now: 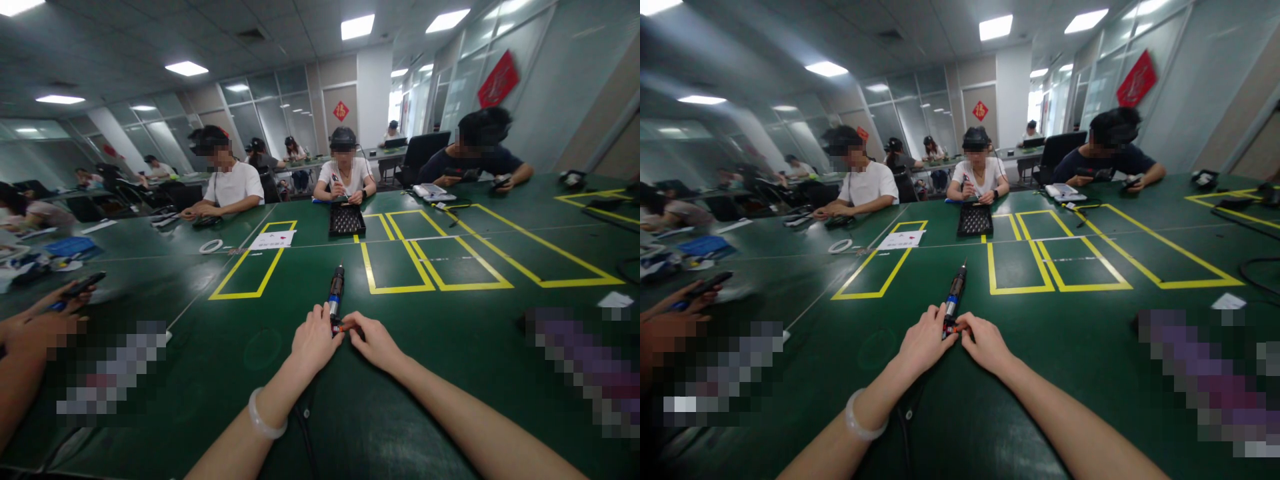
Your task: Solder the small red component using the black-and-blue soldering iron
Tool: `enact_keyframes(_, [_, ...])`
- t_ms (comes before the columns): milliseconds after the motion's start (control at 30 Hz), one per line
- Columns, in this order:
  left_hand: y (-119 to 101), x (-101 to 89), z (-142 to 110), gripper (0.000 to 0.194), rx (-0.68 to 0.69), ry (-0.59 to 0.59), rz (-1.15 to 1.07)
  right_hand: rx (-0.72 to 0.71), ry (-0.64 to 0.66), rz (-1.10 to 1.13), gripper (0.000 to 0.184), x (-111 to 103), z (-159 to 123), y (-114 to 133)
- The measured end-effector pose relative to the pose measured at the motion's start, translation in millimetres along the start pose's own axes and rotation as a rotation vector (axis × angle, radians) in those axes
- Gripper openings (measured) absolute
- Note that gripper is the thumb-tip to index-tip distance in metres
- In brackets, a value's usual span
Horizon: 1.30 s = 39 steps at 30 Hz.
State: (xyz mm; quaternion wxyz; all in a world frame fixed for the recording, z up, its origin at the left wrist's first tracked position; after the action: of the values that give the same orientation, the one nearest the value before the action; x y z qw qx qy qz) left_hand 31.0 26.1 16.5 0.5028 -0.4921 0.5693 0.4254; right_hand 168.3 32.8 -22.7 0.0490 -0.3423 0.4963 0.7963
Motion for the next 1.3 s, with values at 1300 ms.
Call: enact_keyframes(1300, [257.6, 18.3, -105.6, 0.071, -0.319, 0.037, -0.015, 0.098, -0.015, 0.22, 0.014, -9.1, 4.1, -17.4])
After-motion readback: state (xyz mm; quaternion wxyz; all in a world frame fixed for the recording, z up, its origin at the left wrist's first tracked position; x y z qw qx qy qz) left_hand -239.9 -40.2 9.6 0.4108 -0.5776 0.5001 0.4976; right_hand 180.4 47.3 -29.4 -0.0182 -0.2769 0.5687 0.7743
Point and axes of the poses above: each hand's wrist, its own z-axis towards the middle knuckle, its own x-axis out of the palm, y = z × x, the point moved 4 cm from there along z, towards the middle knuckle, and after that the axes turned 6 degrees about y, right-handed, at the moved point
